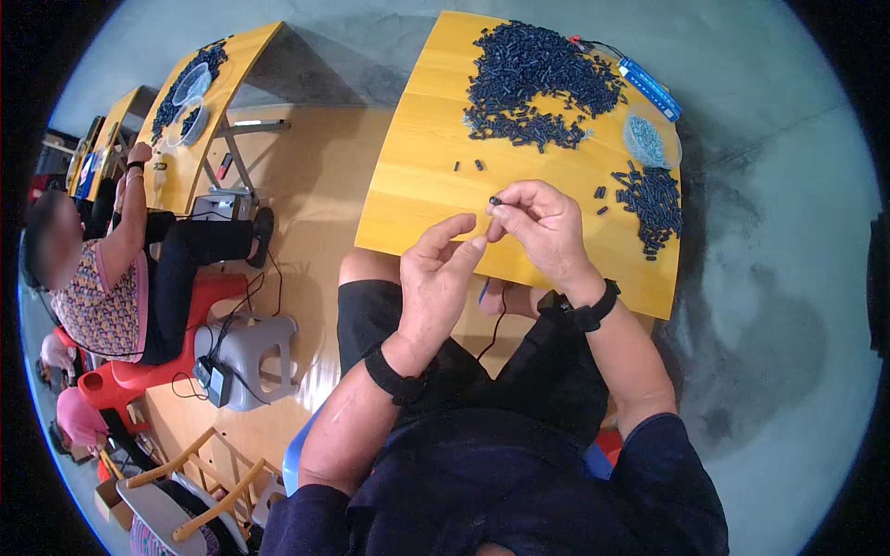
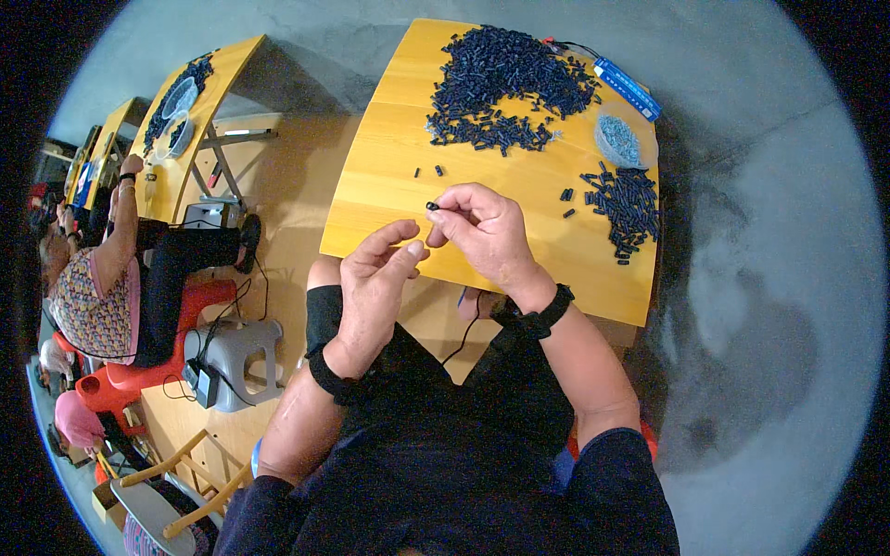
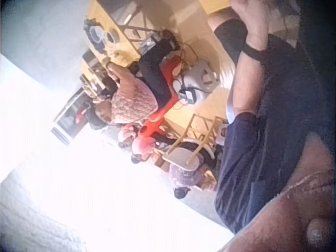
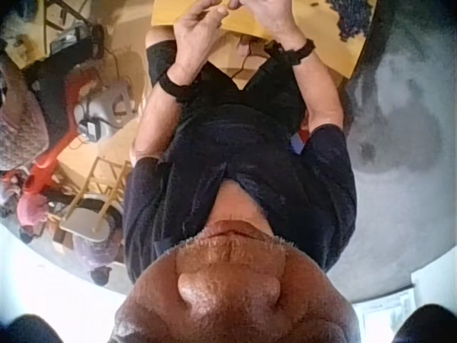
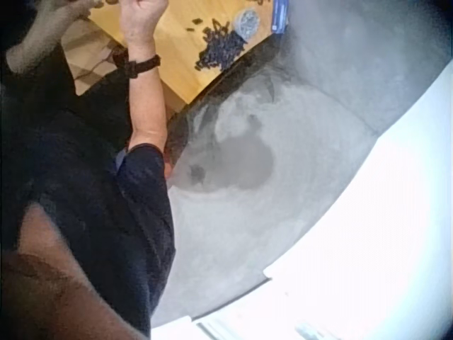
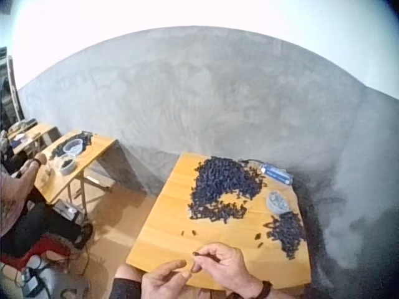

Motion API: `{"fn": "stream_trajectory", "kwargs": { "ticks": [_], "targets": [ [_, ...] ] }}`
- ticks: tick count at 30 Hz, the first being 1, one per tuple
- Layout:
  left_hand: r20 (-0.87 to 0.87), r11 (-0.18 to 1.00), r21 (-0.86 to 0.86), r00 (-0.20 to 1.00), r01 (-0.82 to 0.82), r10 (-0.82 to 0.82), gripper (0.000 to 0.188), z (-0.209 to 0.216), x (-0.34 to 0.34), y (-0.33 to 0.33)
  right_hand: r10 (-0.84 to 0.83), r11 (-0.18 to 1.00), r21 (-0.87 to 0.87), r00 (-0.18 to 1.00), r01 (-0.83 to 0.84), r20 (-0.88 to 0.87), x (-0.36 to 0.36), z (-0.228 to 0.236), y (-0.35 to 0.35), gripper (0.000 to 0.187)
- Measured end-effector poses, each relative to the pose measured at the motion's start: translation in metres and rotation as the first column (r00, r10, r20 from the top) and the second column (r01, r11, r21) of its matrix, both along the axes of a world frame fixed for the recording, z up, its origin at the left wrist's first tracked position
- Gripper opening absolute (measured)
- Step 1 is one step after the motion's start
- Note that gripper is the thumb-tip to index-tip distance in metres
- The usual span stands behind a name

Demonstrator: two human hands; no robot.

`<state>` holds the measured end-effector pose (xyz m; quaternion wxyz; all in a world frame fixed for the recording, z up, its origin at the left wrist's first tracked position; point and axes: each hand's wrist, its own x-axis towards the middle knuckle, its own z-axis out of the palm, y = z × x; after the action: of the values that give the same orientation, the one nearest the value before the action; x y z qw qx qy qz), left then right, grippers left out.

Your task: Assembling small black plastic components by hand on a workbench.

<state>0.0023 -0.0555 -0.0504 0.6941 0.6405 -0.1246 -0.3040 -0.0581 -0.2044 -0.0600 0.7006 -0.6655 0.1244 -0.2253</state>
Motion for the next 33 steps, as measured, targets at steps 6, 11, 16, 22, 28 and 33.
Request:
{"fn": "stream_trajectory", "kwargs": {
  "ticks": [6,11,16,22,28,33],
  "targets": [
    [-0.046,0.985,-0.174,0.999,0.010,-0.018,0.020,0.013,-0.007,0.001,0.099,0.992,0.073,0.992,-0.104,0.073,-0.014,0.017,0.005,0.006],
    [0.055,0.953,-0.303,0.999,0.015,0.001,0.018,0.019,-0.011,0.001,0.150,0.983,0.088,0.984,-0.158,0.095,-0.022,0.023,0.013,0.006],
    [0.062,0.949,-0.315,0.997,-0.016,0.038,0.018,0.019,-0.014,0.000,0.120,0.984,0.130,0.993,-0.120,0.006,-0.028,0.032,0.028,0.006],
    [-0.030,0.995,-0.095,1.000,-0.003,0.000,0.016,0.016,-0.011,0.006,0.080,0.997,0.036,0.981,-0.074,-0.177,-0.027,0.030,0.038,0.007],
    [-0.084,0.999,0.040,0.996,-0.007,0.011,0.017,0.013,-0.007,0.007,0.034,0.926,-0.372,0.998,-0.054,-0.059,-0.025,0.014,0.032,0.011],
    [-0.133,0.996,0.087,0.991,0.024,-0.013,0.017,0.004,0.000,0.012,0.184,0.868,-0.418,0.956,-0.268,-0.230,-0.023,0.014,0.007,0.010]
  ]
}}
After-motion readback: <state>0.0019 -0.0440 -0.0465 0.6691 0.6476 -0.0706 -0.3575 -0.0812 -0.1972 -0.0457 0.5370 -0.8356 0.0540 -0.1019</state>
